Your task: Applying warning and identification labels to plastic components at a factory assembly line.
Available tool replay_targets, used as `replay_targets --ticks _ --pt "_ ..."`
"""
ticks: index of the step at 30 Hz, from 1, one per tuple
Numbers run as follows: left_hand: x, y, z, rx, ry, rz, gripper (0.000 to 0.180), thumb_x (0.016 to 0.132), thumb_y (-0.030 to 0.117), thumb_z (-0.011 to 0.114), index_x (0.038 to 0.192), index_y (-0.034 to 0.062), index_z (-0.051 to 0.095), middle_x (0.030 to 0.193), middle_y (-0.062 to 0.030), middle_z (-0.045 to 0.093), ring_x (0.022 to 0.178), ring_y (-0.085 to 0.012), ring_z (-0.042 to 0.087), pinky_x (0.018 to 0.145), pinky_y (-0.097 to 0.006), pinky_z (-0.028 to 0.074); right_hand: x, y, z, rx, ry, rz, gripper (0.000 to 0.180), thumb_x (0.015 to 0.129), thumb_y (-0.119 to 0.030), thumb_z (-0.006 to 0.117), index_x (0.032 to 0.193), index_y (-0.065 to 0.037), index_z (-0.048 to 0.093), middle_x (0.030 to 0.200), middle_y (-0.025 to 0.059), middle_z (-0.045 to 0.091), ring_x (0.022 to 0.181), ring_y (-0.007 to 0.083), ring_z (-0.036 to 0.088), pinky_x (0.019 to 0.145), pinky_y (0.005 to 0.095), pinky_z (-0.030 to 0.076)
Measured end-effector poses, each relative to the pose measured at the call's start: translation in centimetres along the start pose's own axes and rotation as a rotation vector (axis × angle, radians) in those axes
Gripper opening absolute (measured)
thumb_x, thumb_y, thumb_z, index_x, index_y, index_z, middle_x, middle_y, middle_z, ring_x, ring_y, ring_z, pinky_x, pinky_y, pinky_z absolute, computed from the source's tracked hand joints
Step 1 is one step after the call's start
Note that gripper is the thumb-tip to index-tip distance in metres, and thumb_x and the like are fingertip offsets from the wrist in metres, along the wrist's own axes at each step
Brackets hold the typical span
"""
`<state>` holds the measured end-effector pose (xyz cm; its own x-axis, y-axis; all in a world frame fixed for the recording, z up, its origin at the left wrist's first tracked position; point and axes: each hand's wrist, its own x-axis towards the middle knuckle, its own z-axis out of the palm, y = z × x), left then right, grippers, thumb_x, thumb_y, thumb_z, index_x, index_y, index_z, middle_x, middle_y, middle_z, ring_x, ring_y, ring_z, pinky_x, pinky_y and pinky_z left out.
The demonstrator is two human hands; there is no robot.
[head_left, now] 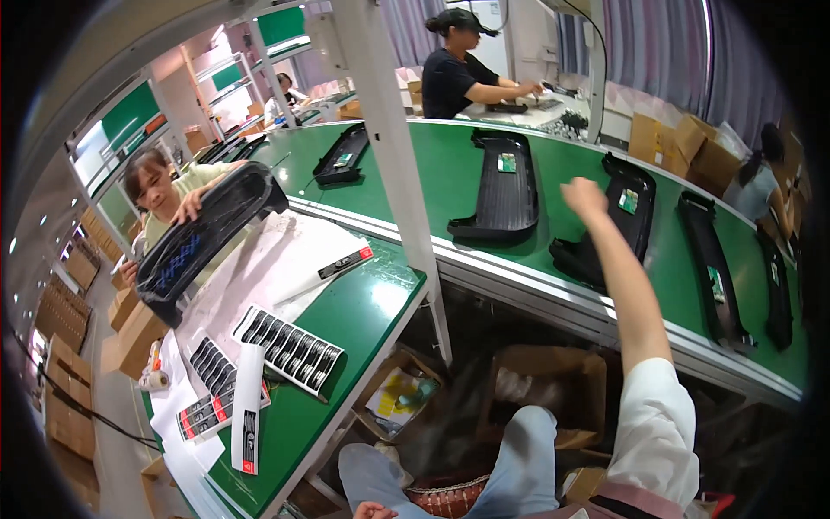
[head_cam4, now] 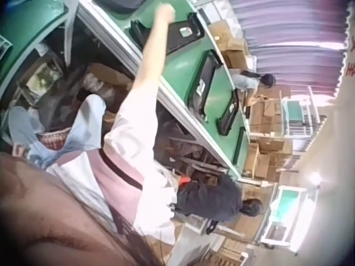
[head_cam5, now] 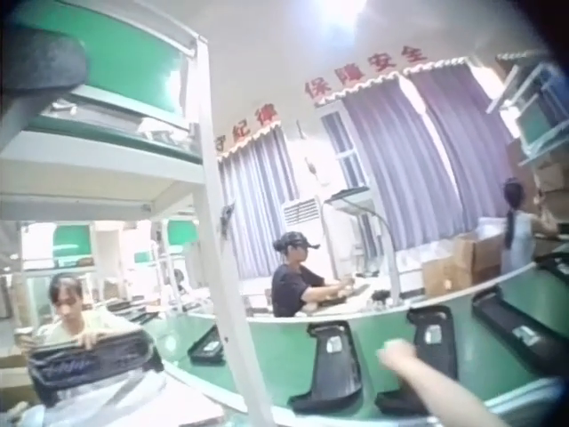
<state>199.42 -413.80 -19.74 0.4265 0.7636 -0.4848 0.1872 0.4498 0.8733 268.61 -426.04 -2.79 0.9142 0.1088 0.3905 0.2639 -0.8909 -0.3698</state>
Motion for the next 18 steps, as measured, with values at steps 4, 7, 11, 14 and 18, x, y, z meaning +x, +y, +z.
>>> replay_targets --ticks 4,7,11,14,18 --pt "0.9 1.5 2.4 -0.003 -0.037 0.079 0.014 0.074 -0.003 0.064 0.086 0.0039 0.06 0.073 -0.0009 0.057 0.067 -0.0103 0.054 0.063 -0.025 0.047 -1.2 -7.5 5.3 -0.008 -0.281 0.045 0.034 0.079 -0.024 0.062 0.105 -0.004 0.069 0.112 0.0193 0.065 0.104 0.0339 0.064 0.083 0.0408 0.054" --pt "0.5 2.8 3.2 0.045 -0.042 0.099 0.014 0.075 -0.002 0.064 0.087 0.0041 0.06 0.071 0.0006 0.057 0.066 -0.01 0.053 0.063 -0.025 0.046 0.2 -8.1 4.1 0.224 -0.458 0.232 0.027 0.078 -0.009 0.058 0.102 0.001 0.068 0.107 0.0211 0.066 0.089 0.0369 0.068 0.067 0.0449 0.059" --pt "1.1 0.6 1.9 -0.018 -0.023 0.094 0.012 0.076 -0.003 0.064 0.085 0.0041 0.059 0.069 0.0009 0.057 0.066 -0.0098 0.053 0.063 -0.025 0.046 2.4 -4.7 2.1 0.679 -0.308 0.287 0.015 0.075 -0.001 0.057 0.085 0.008 0.065 0.081 0.0185 0.067 0.067 0.0393 0.068 0.048 0.0517 0.057" --pt "0.7 -0.2 1.5 -0.137 -0.038 0.076 0.011 0.078 -0.002 0.063 0.089 0.0019 0.063 0.073 -0.0011 0.061 0.069 -0.0129 0.057 0.065 -0.026 0.047 0.2 -1.4 -3.5 1.15 -0.401 0.175 0.006 0.075 -0.002 0.062 0.072 0.004 0.062 0.067 0.0096 0.06 0.057 0.0278 0.065 0.047 0.044 0.057" --pt "1.2 -2.1 1.9 -0.215 -0.138 0.11 0.01 0.08 -0.004 0.056 0.088 0.0019 0.052 0.077 -0.007 0.056 0.072 -0.0169 0.059 0.072 -0.03 0.051 -11.0 6.3 -13.3 0.671 -0.084 -0.277 0.025 0.083 -0.018 0.063 0.091 0.006 0.062 0.072 0.0029 0.06 0.067 0.0077 0.048 0.059 0.027 0.039"
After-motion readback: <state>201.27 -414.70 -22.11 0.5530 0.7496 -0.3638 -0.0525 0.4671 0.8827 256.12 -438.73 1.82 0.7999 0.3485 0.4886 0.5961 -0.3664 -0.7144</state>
